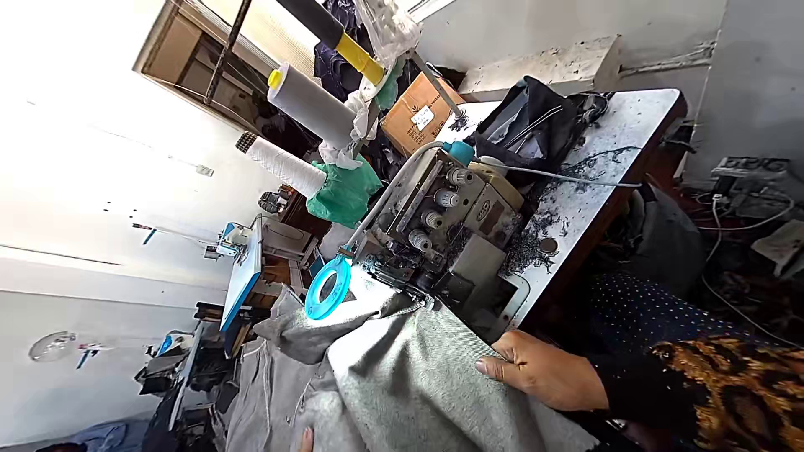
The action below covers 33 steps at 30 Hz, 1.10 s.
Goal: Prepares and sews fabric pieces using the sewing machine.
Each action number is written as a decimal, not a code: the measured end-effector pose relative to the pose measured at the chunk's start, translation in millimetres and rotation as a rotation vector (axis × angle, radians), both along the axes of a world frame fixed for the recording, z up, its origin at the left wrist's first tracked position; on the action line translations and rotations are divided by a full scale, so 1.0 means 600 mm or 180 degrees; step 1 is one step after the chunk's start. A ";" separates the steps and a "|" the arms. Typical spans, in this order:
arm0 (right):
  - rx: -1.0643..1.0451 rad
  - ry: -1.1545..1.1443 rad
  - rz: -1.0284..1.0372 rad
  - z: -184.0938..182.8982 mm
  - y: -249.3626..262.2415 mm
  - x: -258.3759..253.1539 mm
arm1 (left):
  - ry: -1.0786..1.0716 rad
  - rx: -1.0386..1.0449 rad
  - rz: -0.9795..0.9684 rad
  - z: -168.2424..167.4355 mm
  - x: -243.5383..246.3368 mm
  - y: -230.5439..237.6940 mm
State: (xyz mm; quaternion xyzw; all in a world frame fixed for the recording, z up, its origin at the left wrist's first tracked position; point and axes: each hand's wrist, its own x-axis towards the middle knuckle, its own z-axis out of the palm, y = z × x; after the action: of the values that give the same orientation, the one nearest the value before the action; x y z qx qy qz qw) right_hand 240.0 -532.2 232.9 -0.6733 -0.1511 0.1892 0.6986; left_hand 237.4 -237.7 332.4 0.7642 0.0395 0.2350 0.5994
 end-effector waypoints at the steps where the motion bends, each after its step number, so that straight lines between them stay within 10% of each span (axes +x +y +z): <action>1: 0.0034 0.0024 -0.0048 -0.001 0.004 -0.002 | 0.0020 -0.0031 -0.0026 0.004 0.018 0.004; 24: 0.0574 0.0032 -0.0416 -0.020 0.060 0.047 | 0.0288 0.0484 0.1297 0.117 0.255 0.019; 29: 0.0223 -0.0496 -0.0787 -0.076 0.055 0.009 | -0.0442 0.0828 0.0861 0.011 0.211 0.161; 33: -0.0483 -0.2286 -0.2194 -0.123 0.055 0.037 | 0.1189 0.0433 0.1335 -0.015 0.090 -0.033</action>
State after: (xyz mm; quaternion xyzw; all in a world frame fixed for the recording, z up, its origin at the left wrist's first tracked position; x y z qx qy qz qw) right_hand 262.4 -499.2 158.9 -0.7556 -0.1367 -0.2856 0.5735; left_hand 291.5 -257.3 323.3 0.8078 0.2904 0.2111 0.4674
